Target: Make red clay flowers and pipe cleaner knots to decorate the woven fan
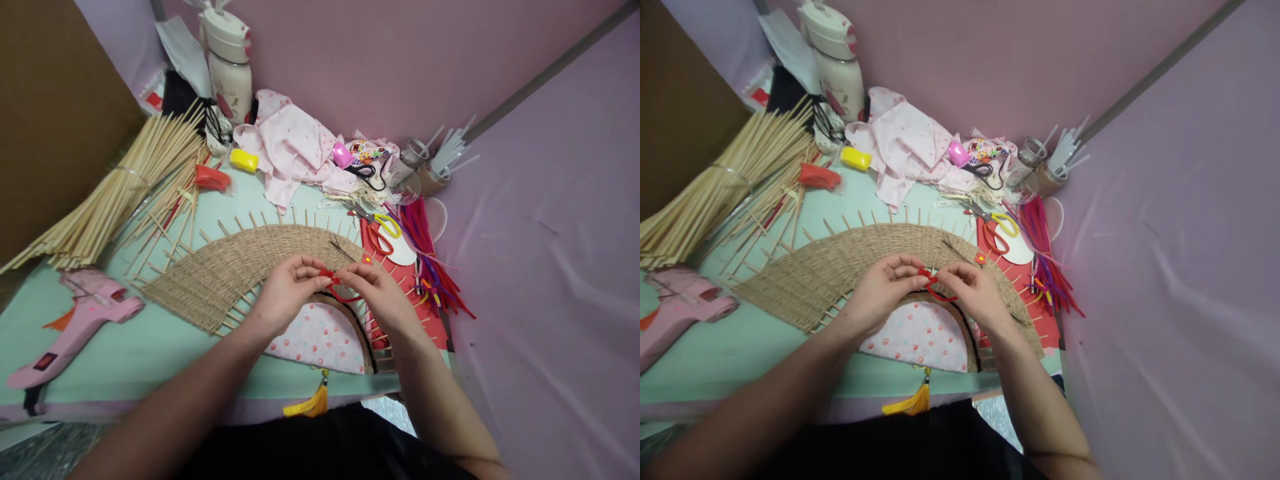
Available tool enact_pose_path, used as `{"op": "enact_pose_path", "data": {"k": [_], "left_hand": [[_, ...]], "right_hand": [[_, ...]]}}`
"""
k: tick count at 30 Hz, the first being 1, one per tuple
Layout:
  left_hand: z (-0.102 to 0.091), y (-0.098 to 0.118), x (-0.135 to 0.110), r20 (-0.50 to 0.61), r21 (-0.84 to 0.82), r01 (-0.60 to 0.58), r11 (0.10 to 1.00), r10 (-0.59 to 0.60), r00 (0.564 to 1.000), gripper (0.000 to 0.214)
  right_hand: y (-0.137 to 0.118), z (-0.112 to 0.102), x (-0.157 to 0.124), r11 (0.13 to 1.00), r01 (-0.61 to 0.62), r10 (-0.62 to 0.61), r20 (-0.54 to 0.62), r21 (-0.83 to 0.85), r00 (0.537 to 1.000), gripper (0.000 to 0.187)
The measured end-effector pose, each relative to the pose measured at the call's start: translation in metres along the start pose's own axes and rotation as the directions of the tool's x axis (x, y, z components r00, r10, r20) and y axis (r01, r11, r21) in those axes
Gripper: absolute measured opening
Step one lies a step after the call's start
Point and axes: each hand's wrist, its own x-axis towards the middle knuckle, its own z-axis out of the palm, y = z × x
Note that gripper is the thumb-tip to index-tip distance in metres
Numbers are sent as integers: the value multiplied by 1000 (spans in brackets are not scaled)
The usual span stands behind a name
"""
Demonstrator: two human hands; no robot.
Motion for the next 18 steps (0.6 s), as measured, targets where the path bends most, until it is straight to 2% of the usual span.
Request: {"op": "enact_pose_path", "data": {"k": [10, 13, 16, 18], "left_hand": [[1, -3, -2, -3, 151, -67, 986, 68, 998, 24], [-1, -7, 0, -15, 232, -108, 967, 115, 993, 25], [-4, -10, 2, -28, 301, -117, 946, 131, 991, 26], [-6, -10, 2, -21, 317, -101, 943, 114, 993, 28]], "right_hand": [[-10, 3, -5, 993, -20, 27, 55, -120, 998, 20], [-6, 4, -3, 988, -10, 14, 24, -155, 1000, 19], [-1, 8, -4, 962, 51, -65, -45, -269, 997, 16], [2, 11, -6, 903, 150, -194, -72, -402, 978, 13]]}}
